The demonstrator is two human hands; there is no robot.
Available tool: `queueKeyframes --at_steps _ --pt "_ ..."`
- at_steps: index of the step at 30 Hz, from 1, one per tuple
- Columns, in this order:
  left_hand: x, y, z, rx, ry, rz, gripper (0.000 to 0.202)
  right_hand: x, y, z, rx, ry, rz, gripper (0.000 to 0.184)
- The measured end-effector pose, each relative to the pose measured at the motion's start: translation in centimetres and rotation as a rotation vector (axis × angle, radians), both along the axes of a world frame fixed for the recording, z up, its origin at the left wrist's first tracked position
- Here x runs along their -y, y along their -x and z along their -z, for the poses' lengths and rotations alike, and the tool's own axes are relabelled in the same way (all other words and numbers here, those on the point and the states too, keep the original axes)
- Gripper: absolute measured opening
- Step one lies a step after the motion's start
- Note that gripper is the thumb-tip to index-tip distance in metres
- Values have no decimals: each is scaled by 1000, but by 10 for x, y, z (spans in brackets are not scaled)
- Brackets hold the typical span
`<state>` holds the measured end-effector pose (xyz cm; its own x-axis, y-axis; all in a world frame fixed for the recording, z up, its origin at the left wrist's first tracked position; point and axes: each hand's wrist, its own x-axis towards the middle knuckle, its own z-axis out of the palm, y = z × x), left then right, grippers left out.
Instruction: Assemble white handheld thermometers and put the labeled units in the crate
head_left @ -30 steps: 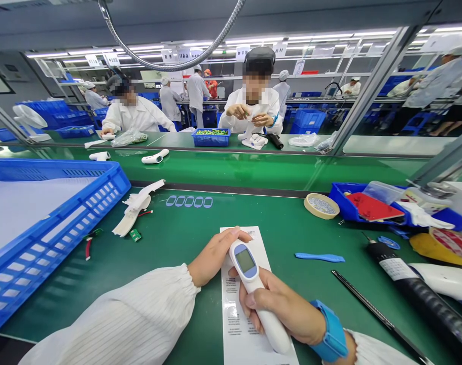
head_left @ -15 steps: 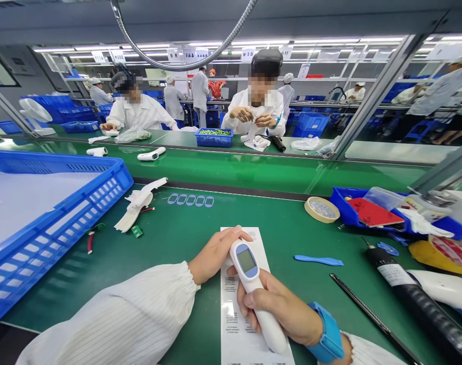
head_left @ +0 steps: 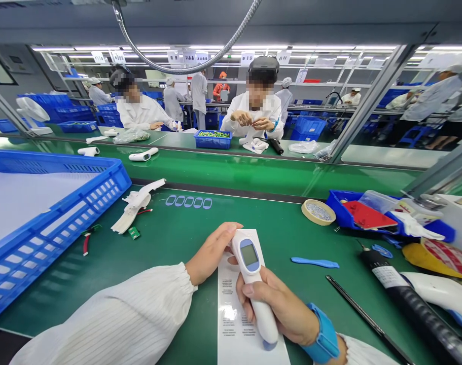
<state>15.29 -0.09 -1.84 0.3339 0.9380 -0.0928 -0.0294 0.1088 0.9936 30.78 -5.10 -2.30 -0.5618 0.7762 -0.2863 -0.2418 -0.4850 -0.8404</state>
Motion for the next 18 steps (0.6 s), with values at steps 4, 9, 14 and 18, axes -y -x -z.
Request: queueKeyframes --at_steps 4,9,14,18 --pt "2 -1 -1 36 29 0 40 -2 1 -2 4 -25 70 23" --pt "4 -3 -4 58 53 7 40 -4 1 -3 10 -22 103 24" --pt "2 -4 -2 58 69 14 39 -3 1 -4 4 -8 114 28" --pt "1 -3 1 56 79 12 40 -4 1 -3 12 -4 106 27"
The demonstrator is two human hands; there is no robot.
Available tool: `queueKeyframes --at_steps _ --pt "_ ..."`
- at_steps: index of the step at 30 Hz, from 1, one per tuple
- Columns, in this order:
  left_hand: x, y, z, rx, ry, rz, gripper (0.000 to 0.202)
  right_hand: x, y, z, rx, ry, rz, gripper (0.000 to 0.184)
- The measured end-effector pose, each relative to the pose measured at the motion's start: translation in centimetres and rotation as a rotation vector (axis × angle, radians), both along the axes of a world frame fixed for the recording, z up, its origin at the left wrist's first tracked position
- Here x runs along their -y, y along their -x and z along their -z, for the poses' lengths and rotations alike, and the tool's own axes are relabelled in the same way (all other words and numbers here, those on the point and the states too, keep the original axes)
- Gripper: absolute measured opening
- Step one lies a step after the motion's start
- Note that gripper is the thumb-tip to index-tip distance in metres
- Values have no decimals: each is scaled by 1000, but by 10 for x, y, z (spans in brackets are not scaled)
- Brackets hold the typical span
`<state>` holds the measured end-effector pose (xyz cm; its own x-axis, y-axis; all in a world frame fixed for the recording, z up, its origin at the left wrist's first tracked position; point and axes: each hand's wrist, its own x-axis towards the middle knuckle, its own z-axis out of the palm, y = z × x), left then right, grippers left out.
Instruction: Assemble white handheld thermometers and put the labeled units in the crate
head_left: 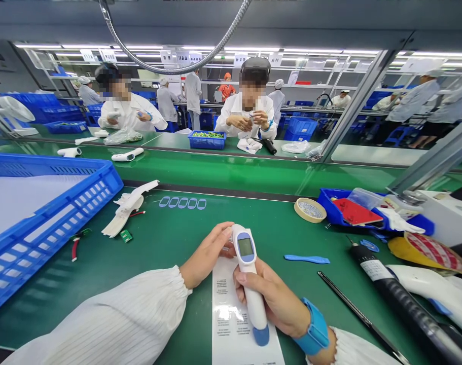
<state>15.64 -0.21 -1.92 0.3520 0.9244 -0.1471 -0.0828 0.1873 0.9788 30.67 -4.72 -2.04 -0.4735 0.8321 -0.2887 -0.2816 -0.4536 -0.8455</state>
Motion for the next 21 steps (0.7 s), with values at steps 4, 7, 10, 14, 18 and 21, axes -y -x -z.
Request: queueKeyframes --at_steps 4,7,10,14,18,21 --pt "0 0 0 1 15 1 41 -1 0 1 3 4 2 28" --pt "0 -1 0 2 25 1 42 -1 0 2 1 7 9 29" --pt "0 -1 0 3 34 0 43 -1 0 1 1 15 13 29" --pt "1 -1 0 9 45 5 42 -1 0 -1 4 22 20 30" --pt "1 -1 -1 10 63 16 42 0 0 -4 6 33 25 29" --pt "1 -1 -3 9 71 18 42 0 0 -5 11 40 26 29"
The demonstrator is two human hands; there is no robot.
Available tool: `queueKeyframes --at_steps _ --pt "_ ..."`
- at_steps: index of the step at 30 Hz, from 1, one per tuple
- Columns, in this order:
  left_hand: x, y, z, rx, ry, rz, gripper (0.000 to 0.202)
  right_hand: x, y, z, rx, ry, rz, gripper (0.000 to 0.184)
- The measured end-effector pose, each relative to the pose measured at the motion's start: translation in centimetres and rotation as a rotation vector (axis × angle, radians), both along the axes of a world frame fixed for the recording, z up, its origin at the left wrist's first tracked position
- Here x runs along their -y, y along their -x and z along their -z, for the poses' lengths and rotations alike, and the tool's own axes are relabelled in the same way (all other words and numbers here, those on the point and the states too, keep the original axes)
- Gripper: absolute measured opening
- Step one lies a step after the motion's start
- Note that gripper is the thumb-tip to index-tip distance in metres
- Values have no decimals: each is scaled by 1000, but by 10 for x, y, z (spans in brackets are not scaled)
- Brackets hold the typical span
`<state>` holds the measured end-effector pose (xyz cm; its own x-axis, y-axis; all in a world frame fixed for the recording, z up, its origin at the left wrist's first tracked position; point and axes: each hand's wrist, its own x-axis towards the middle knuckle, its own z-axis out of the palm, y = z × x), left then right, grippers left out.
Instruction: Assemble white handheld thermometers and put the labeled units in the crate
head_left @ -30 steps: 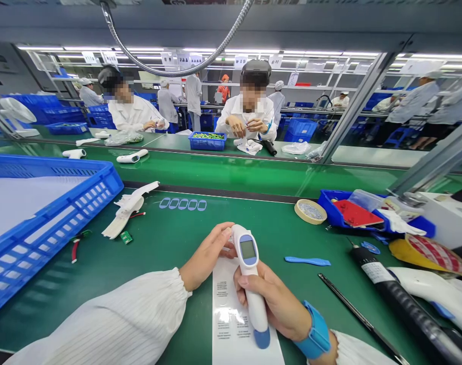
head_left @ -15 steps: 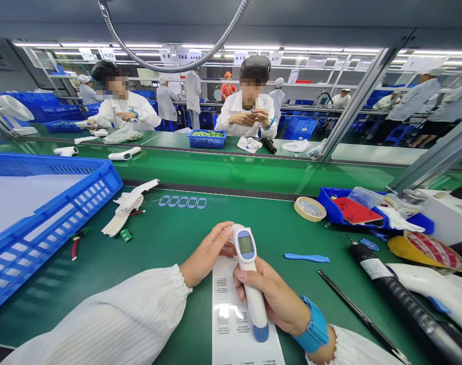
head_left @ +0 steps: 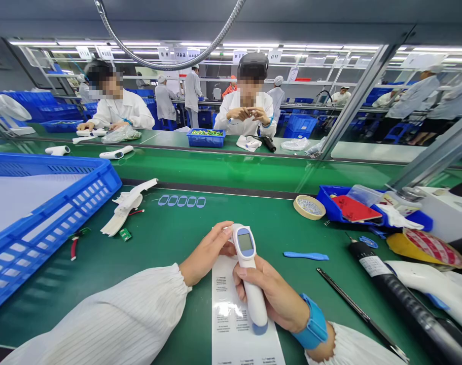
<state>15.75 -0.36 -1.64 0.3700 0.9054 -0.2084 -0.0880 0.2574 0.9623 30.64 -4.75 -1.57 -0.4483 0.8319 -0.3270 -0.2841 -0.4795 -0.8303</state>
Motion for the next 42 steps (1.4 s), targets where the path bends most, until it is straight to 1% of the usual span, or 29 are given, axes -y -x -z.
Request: queueKeyframes --at_steps 9,18,26,33,35,37,40,42 --pt "0 0 0 -1 7 0 42 0 0 2 4 5 1 30" --pt "-1 0 2 21 9 4 43 1 0 3 -9 -3 9 30" --pt "0 0 -1 34 0 -4 41 1 -1 4 -21 -3 5 31" --pt "-1 0 2 64 1 -7 40 1 0 4 -26 -28 6 30" --pt "-1 1 0 86 10 13 39 1 0 3 -29 -46 1 31" --pt "-1 3 -5 131 27 65 37 0 0 1 -32 -71 5 32" --pt "-1 5 -15 219 59 209 32 -1 -1 -2 -29 -115 33 32" --pt "2 5 -18 256 79 322 30 -1 -1 -1 -19 -147 61 32"
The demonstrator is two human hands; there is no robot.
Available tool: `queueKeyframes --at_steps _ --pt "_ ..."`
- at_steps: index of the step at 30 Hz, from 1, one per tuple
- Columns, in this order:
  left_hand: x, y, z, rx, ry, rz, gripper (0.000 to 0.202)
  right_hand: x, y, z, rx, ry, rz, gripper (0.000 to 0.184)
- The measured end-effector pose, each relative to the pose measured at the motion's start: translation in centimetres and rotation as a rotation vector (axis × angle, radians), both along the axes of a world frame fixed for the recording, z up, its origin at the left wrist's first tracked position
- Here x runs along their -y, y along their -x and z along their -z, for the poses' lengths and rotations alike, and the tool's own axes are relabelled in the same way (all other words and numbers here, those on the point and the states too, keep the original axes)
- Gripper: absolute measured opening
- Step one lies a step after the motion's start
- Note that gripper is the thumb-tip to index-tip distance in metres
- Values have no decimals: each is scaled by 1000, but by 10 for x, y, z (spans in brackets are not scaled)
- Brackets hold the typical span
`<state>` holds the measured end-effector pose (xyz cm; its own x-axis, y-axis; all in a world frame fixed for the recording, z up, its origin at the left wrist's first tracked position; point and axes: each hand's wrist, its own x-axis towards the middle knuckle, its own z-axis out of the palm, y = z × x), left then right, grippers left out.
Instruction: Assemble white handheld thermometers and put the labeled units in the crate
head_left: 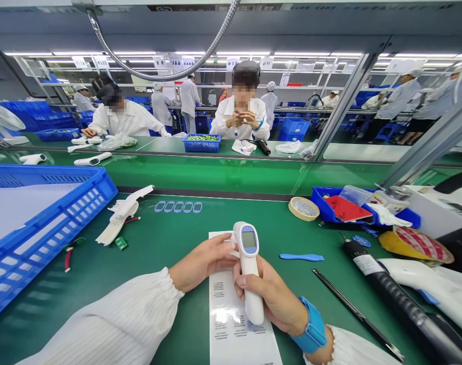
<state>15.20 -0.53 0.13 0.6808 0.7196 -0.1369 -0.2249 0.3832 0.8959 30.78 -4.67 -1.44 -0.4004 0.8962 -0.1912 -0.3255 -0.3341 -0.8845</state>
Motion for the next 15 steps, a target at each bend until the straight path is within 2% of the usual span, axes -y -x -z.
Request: queueKeyframes --at_steps 3,7,10,13,15 --pt "6 -4 2 -35 10 93 32 1 2 3 51 -48 27 31" --pt "17 -13 9 -126 16 60 23 5 9 4 195 -169 46 33" --pt "21 -16 7 -139 15 -20 23 7 9 0 274 -299 17 45" --pt "15 -12 0 -138 4 -167 26 5 -2 -3 264 -265 -106 68" --pt "8 -4 -5 -147 5 -263 27 2 -13 -3 371 -285 -68 61"
